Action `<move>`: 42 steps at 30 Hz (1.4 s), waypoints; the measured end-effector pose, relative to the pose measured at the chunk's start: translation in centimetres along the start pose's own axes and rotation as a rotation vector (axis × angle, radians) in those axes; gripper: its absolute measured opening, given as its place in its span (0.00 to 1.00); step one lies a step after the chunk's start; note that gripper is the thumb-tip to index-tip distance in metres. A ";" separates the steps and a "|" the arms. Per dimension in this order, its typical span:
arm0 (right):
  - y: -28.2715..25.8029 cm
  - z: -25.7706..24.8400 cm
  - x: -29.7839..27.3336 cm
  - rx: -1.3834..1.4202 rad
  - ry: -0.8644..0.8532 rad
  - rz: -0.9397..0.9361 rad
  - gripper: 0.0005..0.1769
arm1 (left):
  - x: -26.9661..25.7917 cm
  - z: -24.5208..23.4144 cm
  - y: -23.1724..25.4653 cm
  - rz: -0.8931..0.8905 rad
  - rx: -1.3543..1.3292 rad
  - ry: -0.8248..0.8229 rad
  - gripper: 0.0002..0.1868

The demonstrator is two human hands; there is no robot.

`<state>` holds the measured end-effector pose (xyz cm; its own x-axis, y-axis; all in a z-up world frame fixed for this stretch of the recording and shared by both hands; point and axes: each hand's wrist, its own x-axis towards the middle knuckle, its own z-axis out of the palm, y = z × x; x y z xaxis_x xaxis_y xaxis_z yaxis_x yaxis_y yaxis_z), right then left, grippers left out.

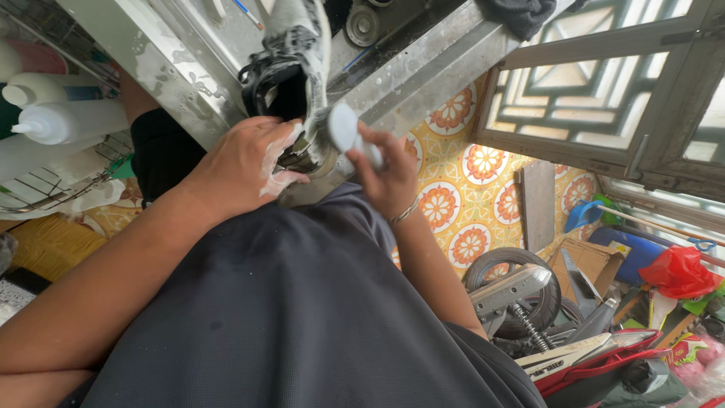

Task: The person scrubs a black and white sneaker with a brush and soapy water in a sink. They clean the sole, sides, and upper parts of the shoe, repeatedly dipping the brush into a small container of cleaning solution.

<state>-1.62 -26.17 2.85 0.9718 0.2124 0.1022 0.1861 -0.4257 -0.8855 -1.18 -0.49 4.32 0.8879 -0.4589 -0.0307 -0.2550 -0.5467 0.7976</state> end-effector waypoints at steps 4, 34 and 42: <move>-1.6 0.4 -1.6 -0.134 -0.116 -0.114 0.18 | 0.8 -0.2 0.2 -0.026 0.147 0.027 0.38; -3.5 0.8 1.4 -0.144 0.236 -0.217 0.20 | 1.0 -1.1 5.2 -0.151 -1.602 0.326 0.37; -3.6 3.5 2.1 -0.156 -0.042 -0.417 0.19 | -1.0 -2.3 4.4 -0.408 -1.814 0.607 0.17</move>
<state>-0.79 -21.10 4.63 0.8033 0.4277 0.4145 0.5832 -0.4230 -0.6935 -2.26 -0.83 9.29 0.8758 -0.0334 -0.4815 0.2450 0.8903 0.3838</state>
